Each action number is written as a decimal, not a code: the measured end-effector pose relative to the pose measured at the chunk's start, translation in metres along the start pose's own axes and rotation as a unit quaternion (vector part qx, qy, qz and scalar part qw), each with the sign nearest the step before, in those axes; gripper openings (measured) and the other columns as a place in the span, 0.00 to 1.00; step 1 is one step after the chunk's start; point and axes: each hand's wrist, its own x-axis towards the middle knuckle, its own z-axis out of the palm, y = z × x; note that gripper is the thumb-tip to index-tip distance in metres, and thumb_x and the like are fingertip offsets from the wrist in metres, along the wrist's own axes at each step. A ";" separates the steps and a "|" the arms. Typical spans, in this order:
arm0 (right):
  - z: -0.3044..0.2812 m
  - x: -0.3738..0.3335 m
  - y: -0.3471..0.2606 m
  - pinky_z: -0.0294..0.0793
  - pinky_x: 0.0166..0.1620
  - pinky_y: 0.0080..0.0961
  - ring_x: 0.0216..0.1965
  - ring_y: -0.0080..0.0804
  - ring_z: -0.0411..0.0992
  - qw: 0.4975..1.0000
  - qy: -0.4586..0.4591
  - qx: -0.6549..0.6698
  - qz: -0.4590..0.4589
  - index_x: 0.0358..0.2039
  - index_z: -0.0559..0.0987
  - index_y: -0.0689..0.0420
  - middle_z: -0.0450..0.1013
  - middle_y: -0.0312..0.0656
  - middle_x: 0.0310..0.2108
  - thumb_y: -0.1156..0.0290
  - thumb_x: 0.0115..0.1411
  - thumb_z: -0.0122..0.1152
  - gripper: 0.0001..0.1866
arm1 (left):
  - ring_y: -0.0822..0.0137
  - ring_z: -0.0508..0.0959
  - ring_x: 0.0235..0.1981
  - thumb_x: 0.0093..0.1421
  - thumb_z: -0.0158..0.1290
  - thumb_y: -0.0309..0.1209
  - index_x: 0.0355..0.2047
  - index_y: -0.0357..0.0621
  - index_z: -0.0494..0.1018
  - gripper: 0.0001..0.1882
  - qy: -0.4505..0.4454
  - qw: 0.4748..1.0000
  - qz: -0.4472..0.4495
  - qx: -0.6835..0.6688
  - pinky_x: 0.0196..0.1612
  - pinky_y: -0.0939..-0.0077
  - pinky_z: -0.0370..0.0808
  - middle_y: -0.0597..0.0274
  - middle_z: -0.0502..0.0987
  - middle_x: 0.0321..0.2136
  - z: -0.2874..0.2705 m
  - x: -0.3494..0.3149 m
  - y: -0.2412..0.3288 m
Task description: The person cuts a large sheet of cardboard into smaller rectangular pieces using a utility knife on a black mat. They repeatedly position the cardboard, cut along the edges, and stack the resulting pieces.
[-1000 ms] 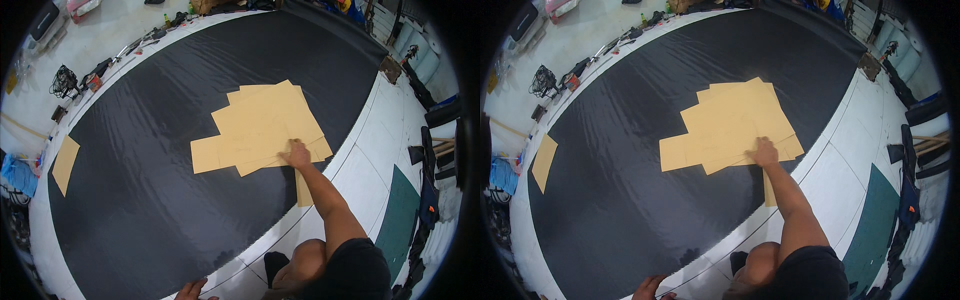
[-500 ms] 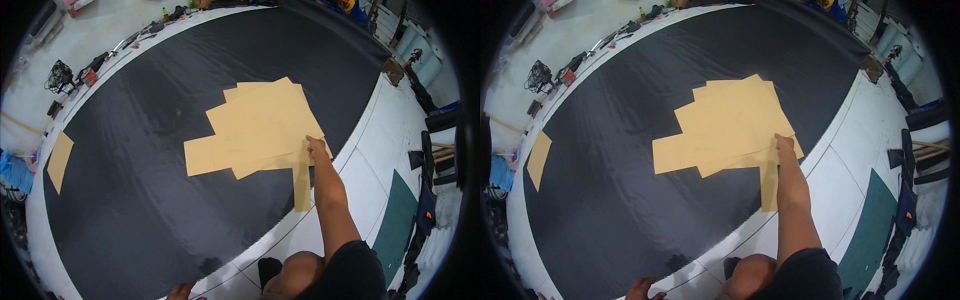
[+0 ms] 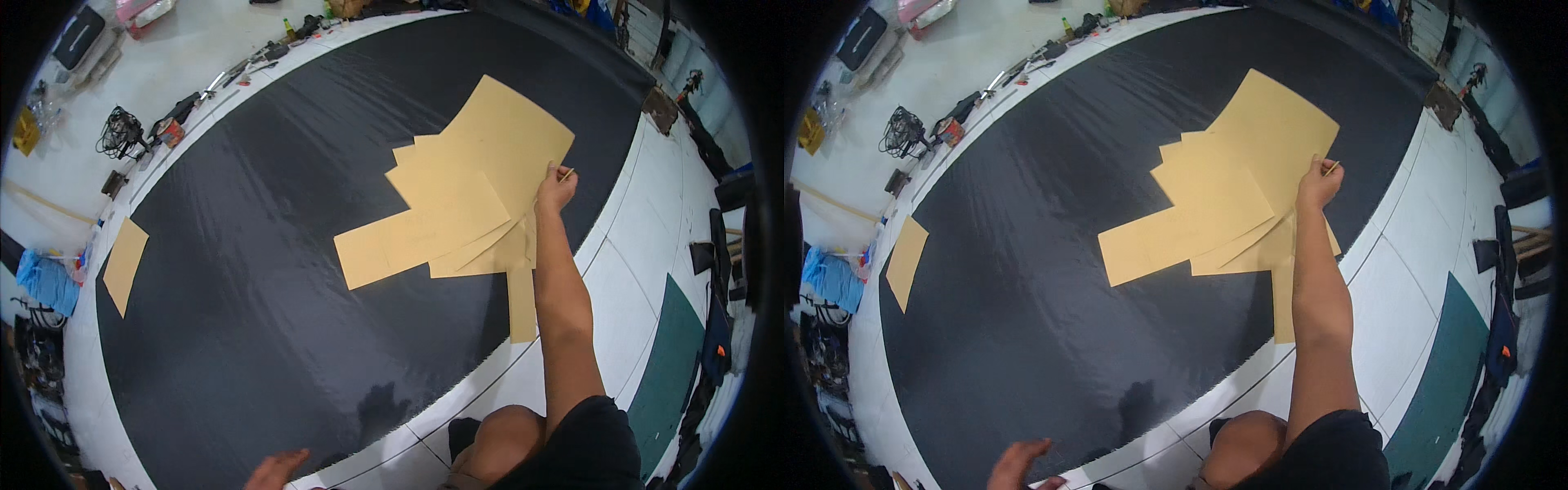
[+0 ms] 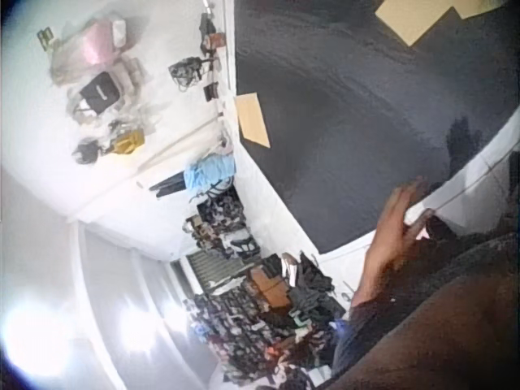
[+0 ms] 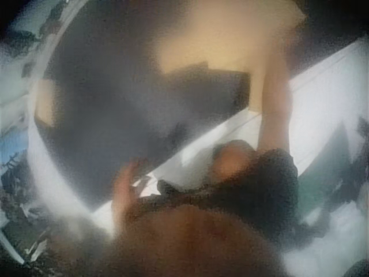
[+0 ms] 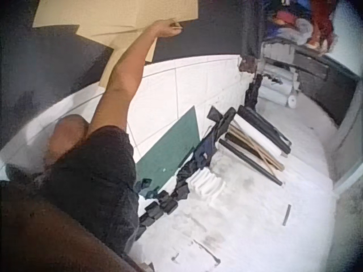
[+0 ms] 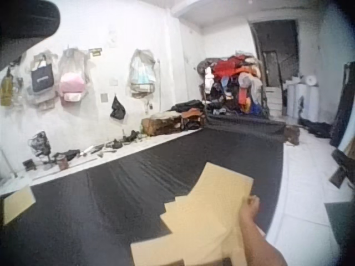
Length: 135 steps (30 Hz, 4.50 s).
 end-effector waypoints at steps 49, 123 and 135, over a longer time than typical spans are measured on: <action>-0.180 -0.263 -0.029 0.73 0.43 0.49 0.38 0.57 0.73 0.682 -0.572 -0.298 -0.346 0.24 0.79 0.65 0.71 0.61 0.35 0.59 0.65 0.60 0.20 | 0.57 0.81 0.45 0.57 0.59 0.31 0.52 0.31 0.72 0.24 0.085 0.961 -0.200 -0.173 0.50 0.65 0.76 0.47 0.80 0.45 0.079 0.062 -0.345; -0.202 -0.342 -0.061 0.75 0.47 0.28 0.42 0.29 0.75 0.640 -0.719 -0.116 0.243 0.50 0.72 0.64 0.76 0.42 0.42 0.73 0.64 0.62 0.16 | 0.45 0.57 0.69 0.58 0.61 0.42 0.66 0.50 0.63 0.36 0.072 0.987 -0.115 0.083 0.69 0.56 0.61 0.44 0.55 0.69 0.055 0.014 -0.379; -0.173 -0.348 -0.125 0.71 0.47 0.21 0.43 0.22 0.73 0.752 -0.656 0.048 -0.041 0.52 0.72 0.62 0.76 0.41 0.42 0.69 0.70 0.56 0.15 | 0.45 0.62 0.66 0.61 0.58 0.38 0.62 0.46 0.66 0.30 0.114 0.984 -0.102 0.091 0.67 0.56 0.63 0.45 0.60 0.65 0.055 0.012 -0.380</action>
